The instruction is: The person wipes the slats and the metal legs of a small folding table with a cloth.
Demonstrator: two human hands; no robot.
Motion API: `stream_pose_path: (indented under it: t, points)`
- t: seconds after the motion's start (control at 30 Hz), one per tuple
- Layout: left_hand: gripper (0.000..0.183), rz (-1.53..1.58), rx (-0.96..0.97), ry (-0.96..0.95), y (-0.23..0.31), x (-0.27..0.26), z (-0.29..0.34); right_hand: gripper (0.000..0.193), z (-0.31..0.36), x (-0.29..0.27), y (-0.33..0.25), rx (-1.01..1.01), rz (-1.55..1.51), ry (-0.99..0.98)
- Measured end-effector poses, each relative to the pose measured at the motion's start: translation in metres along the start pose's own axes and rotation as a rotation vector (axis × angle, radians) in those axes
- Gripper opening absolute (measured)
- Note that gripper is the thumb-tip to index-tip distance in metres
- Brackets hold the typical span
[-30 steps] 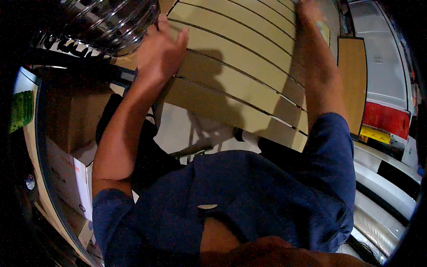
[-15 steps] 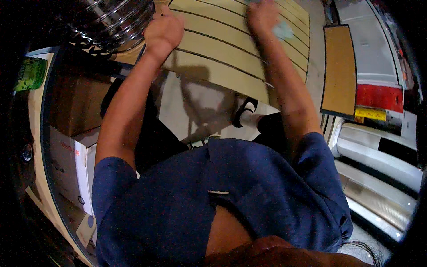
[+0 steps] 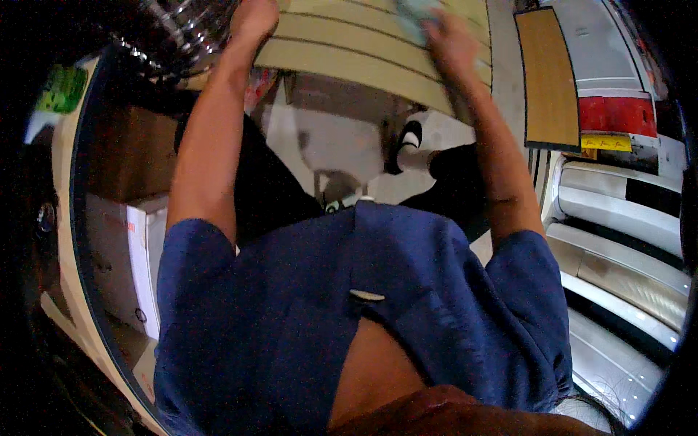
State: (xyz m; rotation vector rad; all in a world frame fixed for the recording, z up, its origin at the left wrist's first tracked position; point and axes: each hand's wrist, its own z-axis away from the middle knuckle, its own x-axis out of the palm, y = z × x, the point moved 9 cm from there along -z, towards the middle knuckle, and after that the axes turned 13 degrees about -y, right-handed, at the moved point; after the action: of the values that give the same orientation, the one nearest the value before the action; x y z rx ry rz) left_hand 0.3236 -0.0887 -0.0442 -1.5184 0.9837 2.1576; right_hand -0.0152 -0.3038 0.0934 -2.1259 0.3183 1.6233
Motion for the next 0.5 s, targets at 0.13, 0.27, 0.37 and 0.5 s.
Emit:
stream_pose_path:
  t: [0.13,0.27,0.37,0.5]
  points:
    - [0.052,0.113,0.083,0.042,-0.037,0.004,-0.018,0.050,0.050,-0.025,0.124,0.101,-0.018,0.048]
    - [0.064,0.338,0.053,-0.022,-0.004,-0.031,0.058,0.050,0.094,-0.027,0.169,0.175,0.036,0.082]
    - [0.063,0.304,0.003,-0.012,0.016,-0.047,0.091,0.050,0.125,0.008,0.227,0.293,-0.216,0.063]
    - [0.056,0.362,0.085,-0.008,0.043,-0.056,0.125,0.049,0.171,0.122,0.284,0.563,-1.387,-0.050]
